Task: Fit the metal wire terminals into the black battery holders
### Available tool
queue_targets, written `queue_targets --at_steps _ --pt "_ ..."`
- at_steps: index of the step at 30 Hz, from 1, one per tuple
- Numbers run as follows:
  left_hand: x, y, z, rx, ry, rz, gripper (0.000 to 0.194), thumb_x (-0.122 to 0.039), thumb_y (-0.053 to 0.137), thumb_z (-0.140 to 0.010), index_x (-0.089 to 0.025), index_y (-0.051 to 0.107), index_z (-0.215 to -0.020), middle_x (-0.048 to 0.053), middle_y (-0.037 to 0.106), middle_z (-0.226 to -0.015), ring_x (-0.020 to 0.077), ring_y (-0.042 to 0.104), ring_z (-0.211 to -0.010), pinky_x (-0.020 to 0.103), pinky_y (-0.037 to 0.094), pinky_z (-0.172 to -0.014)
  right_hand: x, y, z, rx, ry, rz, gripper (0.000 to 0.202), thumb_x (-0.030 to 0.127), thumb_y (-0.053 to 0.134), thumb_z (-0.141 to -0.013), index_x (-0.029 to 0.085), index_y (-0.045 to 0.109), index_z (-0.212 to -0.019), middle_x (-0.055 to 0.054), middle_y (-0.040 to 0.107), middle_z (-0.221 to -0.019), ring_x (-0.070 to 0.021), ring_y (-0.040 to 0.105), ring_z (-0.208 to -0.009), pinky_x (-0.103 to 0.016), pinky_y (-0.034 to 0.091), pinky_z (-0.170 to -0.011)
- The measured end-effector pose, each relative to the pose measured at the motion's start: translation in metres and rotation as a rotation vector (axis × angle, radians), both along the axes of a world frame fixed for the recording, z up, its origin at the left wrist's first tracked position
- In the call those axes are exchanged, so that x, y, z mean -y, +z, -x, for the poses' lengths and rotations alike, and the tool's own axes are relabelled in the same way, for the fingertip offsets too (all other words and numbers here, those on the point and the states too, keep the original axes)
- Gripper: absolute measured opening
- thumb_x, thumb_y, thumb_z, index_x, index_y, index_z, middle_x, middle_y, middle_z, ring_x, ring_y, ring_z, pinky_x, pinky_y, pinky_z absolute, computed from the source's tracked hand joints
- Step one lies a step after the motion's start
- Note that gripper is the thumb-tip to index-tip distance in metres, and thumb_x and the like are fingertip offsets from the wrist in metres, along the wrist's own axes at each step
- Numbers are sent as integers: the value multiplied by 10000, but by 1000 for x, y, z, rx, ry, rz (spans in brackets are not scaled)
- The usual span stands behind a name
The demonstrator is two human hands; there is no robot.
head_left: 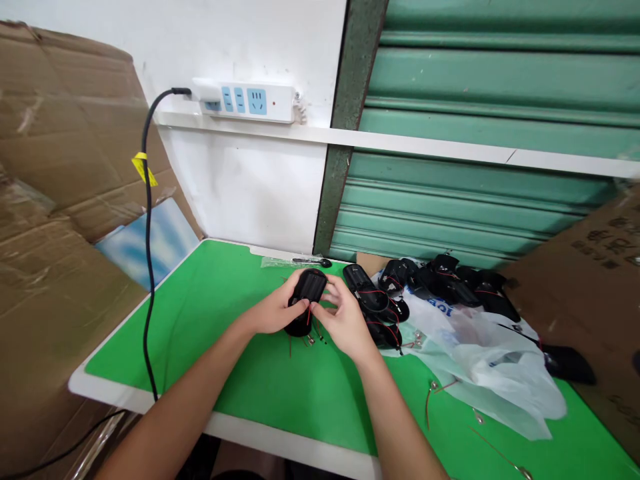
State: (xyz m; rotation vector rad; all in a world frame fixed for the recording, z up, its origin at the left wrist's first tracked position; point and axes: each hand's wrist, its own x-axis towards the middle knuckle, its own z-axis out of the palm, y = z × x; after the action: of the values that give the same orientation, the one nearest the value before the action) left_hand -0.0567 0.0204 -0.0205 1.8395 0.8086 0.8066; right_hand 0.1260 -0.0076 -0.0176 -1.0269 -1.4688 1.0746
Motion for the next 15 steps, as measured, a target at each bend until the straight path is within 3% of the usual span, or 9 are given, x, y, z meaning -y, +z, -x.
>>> queue_targets --at_steps 15 --pt "-2 -3 0 3 -4 -48 573 -416 468 -1004 -173 315 -1499 155 481 -1486 299 443 -1387 448 330 -1202 1 -3 5 7 -24 15 417 273 659 -787 253 505 -1173 -105 711 -1228 -213 722 -1029 -245 584 -616"
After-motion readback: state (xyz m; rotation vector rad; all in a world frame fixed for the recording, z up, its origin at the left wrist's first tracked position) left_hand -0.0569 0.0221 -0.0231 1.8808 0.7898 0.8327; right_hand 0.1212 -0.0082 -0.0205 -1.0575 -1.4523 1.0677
